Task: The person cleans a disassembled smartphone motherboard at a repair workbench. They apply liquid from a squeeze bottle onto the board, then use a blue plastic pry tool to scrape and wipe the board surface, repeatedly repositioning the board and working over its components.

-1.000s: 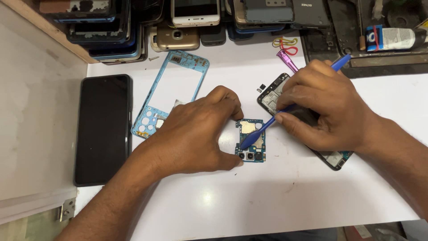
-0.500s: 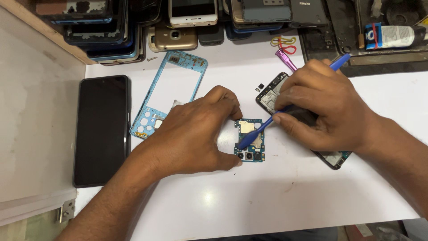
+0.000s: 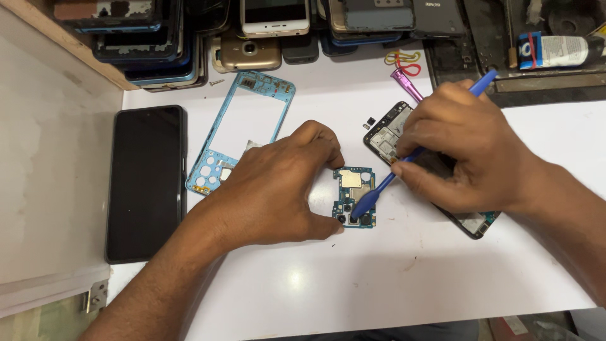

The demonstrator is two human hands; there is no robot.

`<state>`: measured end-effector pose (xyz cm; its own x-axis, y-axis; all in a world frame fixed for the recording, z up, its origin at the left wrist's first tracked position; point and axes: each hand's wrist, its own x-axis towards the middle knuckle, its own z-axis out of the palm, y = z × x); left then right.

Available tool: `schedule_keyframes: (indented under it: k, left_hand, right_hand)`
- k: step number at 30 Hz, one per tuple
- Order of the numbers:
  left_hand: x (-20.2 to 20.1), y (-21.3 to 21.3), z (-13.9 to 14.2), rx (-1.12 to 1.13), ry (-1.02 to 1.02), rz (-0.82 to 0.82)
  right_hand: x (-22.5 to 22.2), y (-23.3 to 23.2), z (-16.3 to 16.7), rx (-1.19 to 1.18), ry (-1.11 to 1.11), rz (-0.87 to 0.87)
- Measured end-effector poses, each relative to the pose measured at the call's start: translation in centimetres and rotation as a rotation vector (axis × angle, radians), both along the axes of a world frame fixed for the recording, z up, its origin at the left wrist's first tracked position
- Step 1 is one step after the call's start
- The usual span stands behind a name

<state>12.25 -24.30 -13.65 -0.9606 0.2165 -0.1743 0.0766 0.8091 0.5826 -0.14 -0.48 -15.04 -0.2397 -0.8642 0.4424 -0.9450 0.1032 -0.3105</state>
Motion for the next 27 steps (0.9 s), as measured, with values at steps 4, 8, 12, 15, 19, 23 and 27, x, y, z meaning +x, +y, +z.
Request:
schedule_keyframes:
  k: [4, 8, 12, 15, 19, 23, 27]
  left_hand:
    - [0.0, 0.0, 0.1, 0.0, -0.003, 0.005]
    - [0.0, 0.1, 0.2, -0.011, -0.033, 0.012]
    - [0.1, 0.1, 0.2, -0.015, -0.033, 0.011]
    - [0.1, 0.1, 0.3, -0.004, -0.02, 0.007]
    - [0.1, 0.1, 0.3, -0.011, -0.053, 0.015]
    - [0.1, 0.1, 0.3, 0.006, -0.021, 0.006]
    - [0.1, 0.2, 0.3, -0.011, -0.062, 0.021]
  right_hand:
    - [-0.1, 0.1, -0.1, 0.01, 0.035, -0.019]
    - [-1.1, 0.6, -0.2, 0.018, 0.148, -0.097]
    - [-1.4, 0.9, -0.4, 0.03, 0.15, -0.16]
    - [-1.1, 0.6, -0.8, 0.013, 0.127, -0.127]
    - [-0.7, 0.4, -1.1, -0.014, 0.099, -0.063]
    - [-1.2, 0.7, -1.2, 0.019, 0.125, -0.122]
    - [-1.8, 1.0, -1.4, 0.005, 0.222, -0.213]
